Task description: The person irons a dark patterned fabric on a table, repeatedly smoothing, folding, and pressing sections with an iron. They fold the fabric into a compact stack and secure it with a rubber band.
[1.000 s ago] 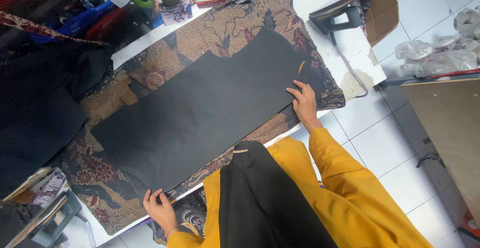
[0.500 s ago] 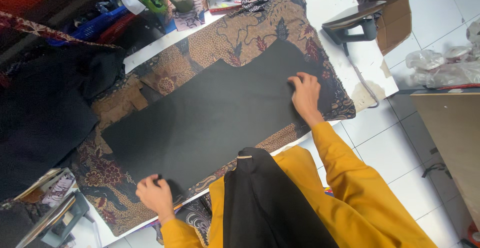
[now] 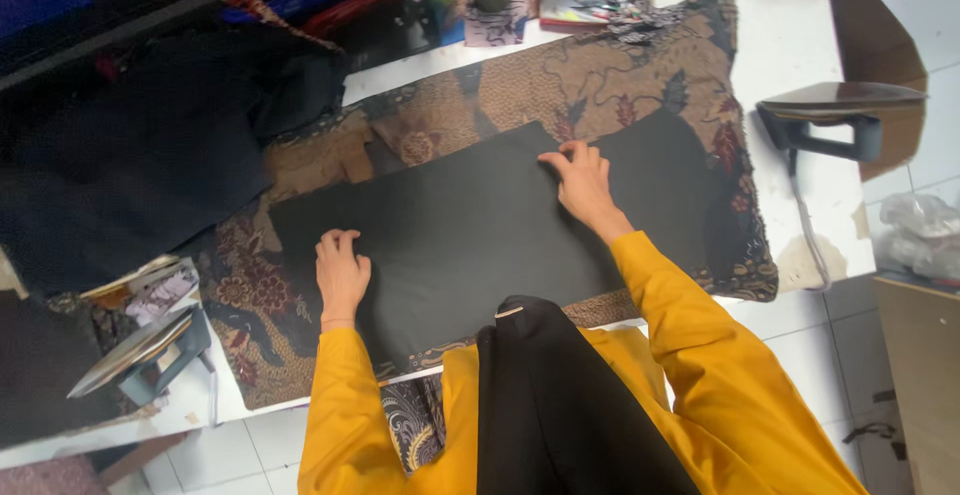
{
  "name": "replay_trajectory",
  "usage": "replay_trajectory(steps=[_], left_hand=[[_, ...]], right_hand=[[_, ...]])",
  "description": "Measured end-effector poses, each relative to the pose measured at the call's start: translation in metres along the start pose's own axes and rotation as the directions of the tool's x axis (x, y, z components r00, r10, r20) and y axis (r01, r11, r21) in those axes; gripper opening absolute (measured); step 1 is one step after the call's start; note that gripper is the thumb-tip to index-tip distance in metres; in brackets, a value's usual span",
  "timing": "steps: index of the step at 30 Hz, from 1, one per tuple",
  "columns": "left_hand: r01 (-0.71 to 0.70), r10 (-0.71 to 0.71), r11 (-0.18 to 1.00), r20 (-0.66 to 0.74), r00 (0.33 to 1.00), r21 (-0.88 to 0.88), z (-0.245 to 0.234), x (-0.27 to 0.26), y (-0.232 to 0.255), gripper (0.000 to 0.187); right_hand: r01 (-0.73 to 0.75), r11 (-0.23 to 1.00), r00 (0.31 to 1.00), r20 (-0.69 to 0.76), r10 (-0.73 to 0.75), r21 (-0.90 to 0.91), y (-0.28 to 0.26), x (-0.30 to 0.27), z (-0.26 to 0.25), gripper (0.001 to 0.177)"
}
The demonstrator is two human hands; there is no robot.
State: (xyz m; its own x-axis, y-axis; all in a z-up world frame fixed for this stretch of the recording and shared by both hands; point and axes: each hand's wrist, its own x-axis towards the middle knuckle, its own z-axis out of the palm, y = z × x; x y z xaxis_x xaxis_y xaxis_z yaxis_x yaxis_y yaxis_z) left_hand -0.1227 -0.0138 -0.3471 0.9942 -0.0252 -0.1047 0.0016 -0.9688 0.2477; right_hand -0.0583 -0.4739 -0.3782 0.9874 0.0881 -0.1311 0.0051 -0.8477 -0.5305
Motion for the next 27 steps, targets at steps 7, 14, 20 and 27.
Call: replay_trajectory(steps=[7,14,20,27], left_hand=[[0.005,-0.004,1.000,-0.041,0.999,0.027,0.001,0.031,-0.043,0.070],[-0.007,0.010,0.997,0.038,0.999,-0.073,0.007,0.042,-0.051,0.060],[0.042,-0.041,0.999,-0.115,0.993,0.012,0.001,0.063,-0.052,0.068],[-0.261,0.261,0.963,-0.013,0.965,-0.072,0.013,0.063,0.018,0.057]], right_hand=[[0.068,0.996,0.997,0.039,-0.066,-0.049,-0.053,0.040,0.026,0.063],[0.189,0.976,0.976,0.131,-0.174,-0.105,-0.078,0.042,0.037,0.066],[0.102,0.991,0.983,0.161,-0.088,-0.084,-0.088,0.055,0.043,0.062],[0.172,0.982,0.985,0.038,-0.169,-0.083,-0.111,0.011,0.037,0.062]])
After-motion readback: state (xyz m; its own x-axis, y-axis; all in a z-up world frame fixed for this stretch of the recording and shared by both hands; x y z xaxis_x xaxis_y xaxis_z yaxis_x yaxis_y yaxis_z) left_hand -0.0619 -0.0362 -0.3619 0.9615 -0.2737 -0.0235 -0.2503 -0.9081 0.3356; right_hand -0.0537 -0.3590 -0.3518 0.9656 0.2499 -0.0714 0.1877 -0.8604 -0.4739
